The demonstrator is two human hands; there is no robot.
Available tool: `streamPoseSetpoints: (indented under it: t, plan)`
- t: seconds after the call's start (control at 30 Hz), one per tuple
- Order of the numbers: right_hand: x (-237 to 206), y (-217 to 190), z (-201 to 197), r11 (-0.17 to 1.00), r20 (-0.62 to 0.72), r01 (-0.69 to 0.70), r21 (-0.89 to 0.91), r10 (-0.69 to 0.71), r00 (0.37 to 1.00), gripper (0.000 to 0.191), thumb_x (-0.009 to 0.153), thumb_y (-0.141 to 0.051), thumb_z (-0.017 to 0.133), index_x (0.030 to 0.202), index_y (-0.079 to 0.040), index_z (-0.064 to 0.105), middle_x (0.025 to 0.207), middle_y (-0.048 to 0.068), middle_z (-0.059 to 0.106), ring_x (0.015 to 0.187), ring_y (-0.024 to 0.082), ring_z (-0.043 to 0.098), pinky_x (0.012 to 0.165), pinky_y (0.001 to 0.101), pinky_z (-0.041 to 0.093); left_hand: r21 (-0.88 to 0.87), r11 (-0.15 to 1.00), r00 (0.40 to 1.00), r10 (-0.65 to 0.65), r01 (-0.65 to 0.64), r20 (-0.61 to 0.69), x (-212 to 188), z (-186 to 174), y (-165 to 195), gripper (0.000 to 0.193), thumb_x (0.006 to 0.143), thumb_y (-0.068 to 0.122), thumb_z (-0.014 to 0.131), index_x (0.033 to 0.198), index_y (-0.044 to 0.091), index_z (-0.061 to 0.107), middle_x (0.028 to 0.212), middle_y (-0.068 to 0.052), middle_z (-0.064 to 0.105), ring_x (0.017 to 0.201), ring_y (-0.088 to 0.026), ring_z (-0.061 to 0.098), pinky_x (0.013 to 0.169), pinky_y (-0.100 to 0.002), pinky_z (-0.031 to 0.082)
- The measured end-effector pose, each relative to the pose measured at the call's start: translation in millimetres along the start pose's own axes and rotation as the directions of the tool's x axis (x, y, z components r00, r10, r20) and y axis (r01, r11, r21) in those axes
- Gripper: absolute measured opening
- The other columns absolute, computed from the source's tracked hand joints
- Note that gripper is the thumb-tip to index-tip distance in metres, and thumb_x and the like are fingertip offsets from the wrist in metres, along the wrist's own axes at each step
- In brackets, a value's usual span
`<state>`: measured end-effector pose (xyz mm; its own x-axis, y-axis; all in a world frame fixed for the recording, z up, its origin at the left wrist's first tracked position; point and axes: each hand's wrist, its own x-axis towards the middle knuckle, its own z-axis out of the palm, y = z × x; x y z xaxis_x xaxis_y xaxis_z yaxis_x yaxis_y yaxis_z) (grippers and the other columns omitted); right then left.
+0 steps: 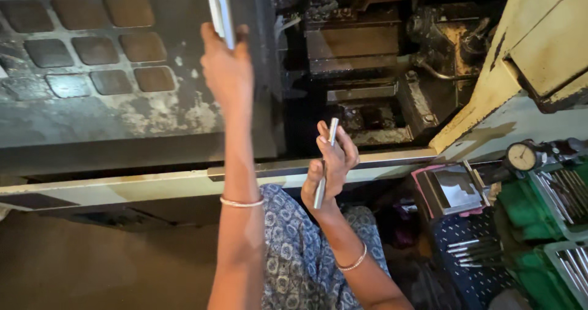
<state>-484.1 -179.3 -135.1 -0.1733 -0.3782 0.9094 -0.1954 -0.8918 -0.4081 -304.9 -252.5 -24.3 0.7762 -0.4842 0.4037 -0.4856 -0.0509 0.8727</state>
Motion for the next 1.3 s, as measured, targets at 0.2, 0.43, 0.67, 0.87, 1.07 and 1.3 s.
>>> streamPoseSetpoints:
  t: [0.2, 0.43, 0.67, 0.87, 1.07, 1.3]
  plan:
    - [-13, -8, 14, 0.994, 0.065, 0.008, -0.109, -0.001, 0.998, 0.036, 0.116, -0.026, 0.044, 0.133, 0.003, 0.056, 0.139, 0.022, 0.064, 0.149, 0.033, 0.038, 0.124, 0.0457, 0.039, -0.251, 0.951, 0.973, 0.209, -0.180, 0.094, -19, 30, 6, 0.032, 0.097, 0.027, 0.071, 0.116, 0.008, 0.055, 0.075, -0.014, 0.075, 0.067, -0.029, 0.075, 0.062, -0.044, 0.059]
    - [-28, -15, 19, 0.988, 0.005, -0.122, -0.097, 0.123, 0.992, 0.041, 0.111, -0.029, 0.044, 0.133, 0.004, 0.053, 0.144, 0.028, 0.046, 0.144, 0.035, 0.046, 0.121, 0.0472, 0.038, -0.568, 0.813, 0.881, 0.169, 0.129, 0.442, -36, 67, 24, 0.035, 0.091, 0.023, 0.067, 0.115, 0.004, 0.051, 0.063, -0.008, 0.070, 0.052, -0.017, 0.073, 0.049, -0.033, 0.062]
    - [-29, -9, 1, 0.919, -0.030, -0.162, -0.360, 0.162, 0.986, 0.041, 0.114, -0.023, 0.045, 0.143, 0.004, 0.054, 0.148, 0.022, 0.058, 0.150, 0.035, 0.043, 0.126, 0.0465, 0.034, -0.521, 0.850, 0.894, 0.173, 0.076, 0.413, -63, 98, 51, 0.043, 0.088, 0.030, 0.063, 0.122, 0.007, 0.051, 0.061, -0.009, 0.071, 0.050, -0.022, 0.075, 0.053, -0.036, 0.060]
    - [-23, 0, 4, 0.952, -0.058, -0.187, -0.241, 0.178, 0.982, 0.038, 0.115, -0.019, 0.046, 0.145, 0.005, 0.051, 0.150, 0.022, 0.056, 0.146, 0.035, 0.049, 0.125, 0.0453, 0.038, -0.453, 0.891, 0.910, 0.172, 0.020, 0.378, -66, 100, 53, 0.036, 0.093, 0.035, 0.061, 0.117, 0.009, 0.054, 0.065, -0.007, 0.074, 0.057, -0.023, 0.077, 0.058, -0.039, 0.060]
    - [-24, 3, 1, 0.946, -0.093, -0.272, -0.178, 0.259, 0.961, 0.044, 0.115, -0.024, 0.046, 0.149, 0.004, 0.044, 0.150, 0.024, 0.056, 0.142, 0.035, 0.054, 0.123, 0.0456, 0.040, -0.523, 0.851, 0.892, 0.205, 0.041, 0.402, -67, 97, 53, 0.040, 0.092, 0.030, 0.061, 0.122, 0.006, 0.050, 0.065, -0.009, 0.074, 0.056, -0.023, 0.078, 0.057, -0.036, 0.062]
    - [-28, 4, -5, 0.917, -0.134, -0.390, 0.085, 0.399, 0.907, 0.041, 0.112, -0.029, 0.048, 0.138, 0.002, 0.043, 0.138, 0.023, 0.056, 0.128, 0.031, 0.064, 0.106, 0.0388, 0.053, -0.505, 0.862, 0.883, 0.262, -0.033, 0.390, -63, 107, 44, 0.049, 0.088, 0.024, 0.062, 0.129, 0.003, 0.045, 0.079, -0.023, 0.073, 0.066, -0.035, 0.077, 0.061, -0.044, 0.061]
